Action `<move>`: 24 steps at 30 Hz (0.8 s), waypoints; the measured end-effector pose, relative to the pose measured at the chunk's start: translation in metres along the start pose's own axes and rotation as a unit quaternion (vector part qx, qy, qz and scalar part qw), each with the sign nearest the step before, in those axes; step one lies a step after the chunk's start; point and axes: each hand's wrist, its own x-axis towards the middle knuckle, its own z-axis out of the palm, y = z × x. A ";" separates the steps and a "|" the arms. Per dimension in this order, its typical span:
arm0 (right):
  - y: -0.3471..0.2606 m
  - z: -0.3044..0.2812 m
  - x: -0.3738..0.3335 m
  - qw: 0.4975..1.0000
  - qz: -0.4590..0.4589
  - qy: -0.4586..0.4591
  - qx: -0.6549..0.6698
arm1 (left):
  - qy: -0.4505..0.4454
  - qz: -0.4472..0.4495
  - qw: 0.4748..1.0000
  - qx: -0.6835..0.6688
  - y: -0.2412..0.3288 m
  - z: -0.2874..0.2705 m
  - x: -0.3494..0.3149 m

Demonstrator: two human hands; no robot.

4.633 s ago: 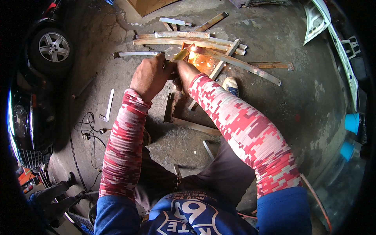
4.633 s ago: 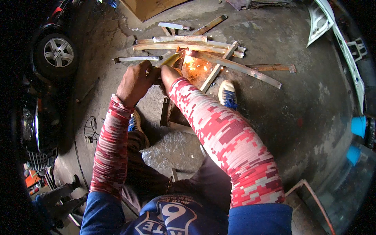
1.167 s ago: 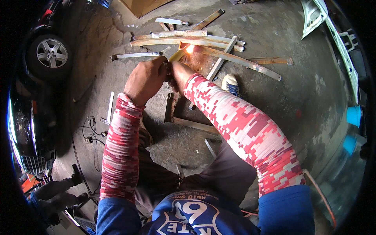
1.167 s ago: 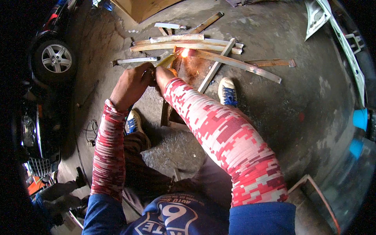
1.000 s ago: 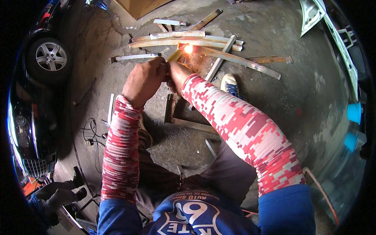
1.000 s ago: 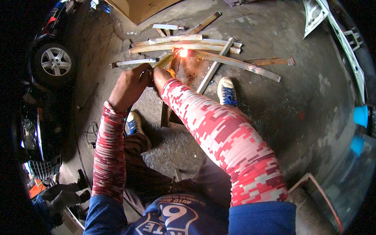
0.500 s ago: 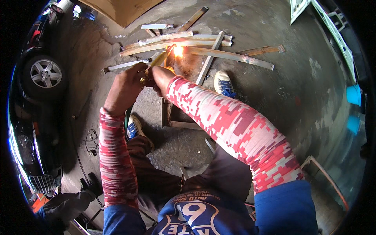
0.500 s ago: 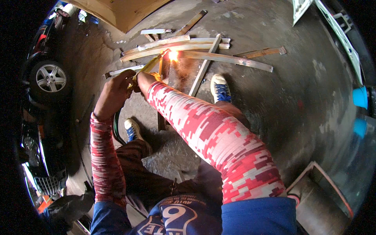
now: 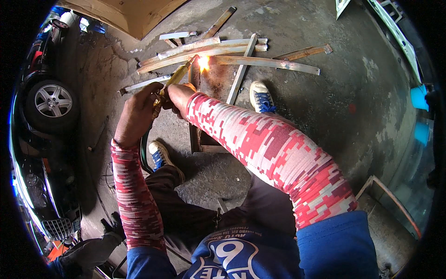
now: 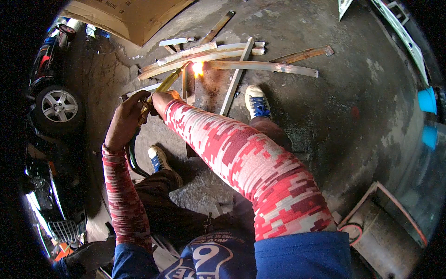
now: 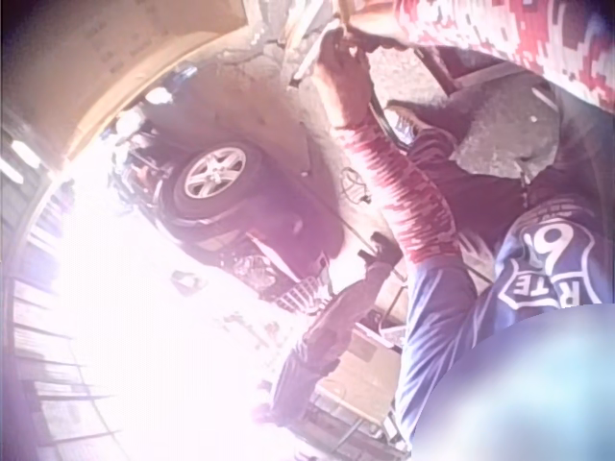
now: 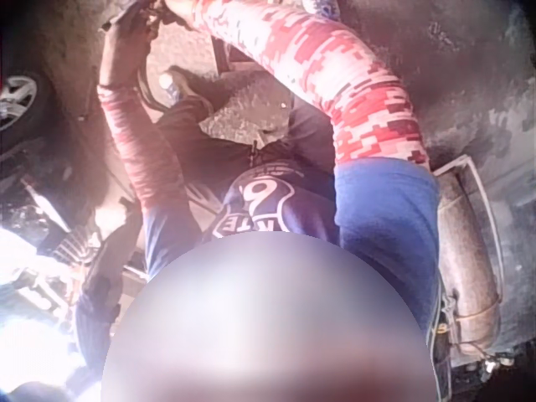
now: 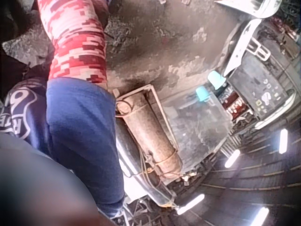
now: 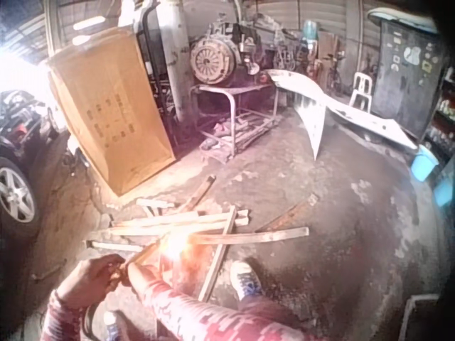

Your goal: The person uses a welding torch to join metal frame pieces on the floor. They adjust the torch and reposition the frame during the process, then turn off the gas cylinders at the end.

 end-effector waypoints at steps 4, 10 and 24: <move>0.001 0.001 0.001 0.999 -0.016 0.004 0.034 | 0.013 0.039 0.999 0.015 -0.001 0.009 0.003; -0.007 -0.004 -0.014 1.000 0.018 0.008 0.022 | 0.030 0.016 0.999 0.019 0.000 0.017 0.005; -0.006 -0.008 -0.015 0.999 0.025 -0.008 0.026 | 0.032 0.000 0.999 0.006 0.003 0.021 0.008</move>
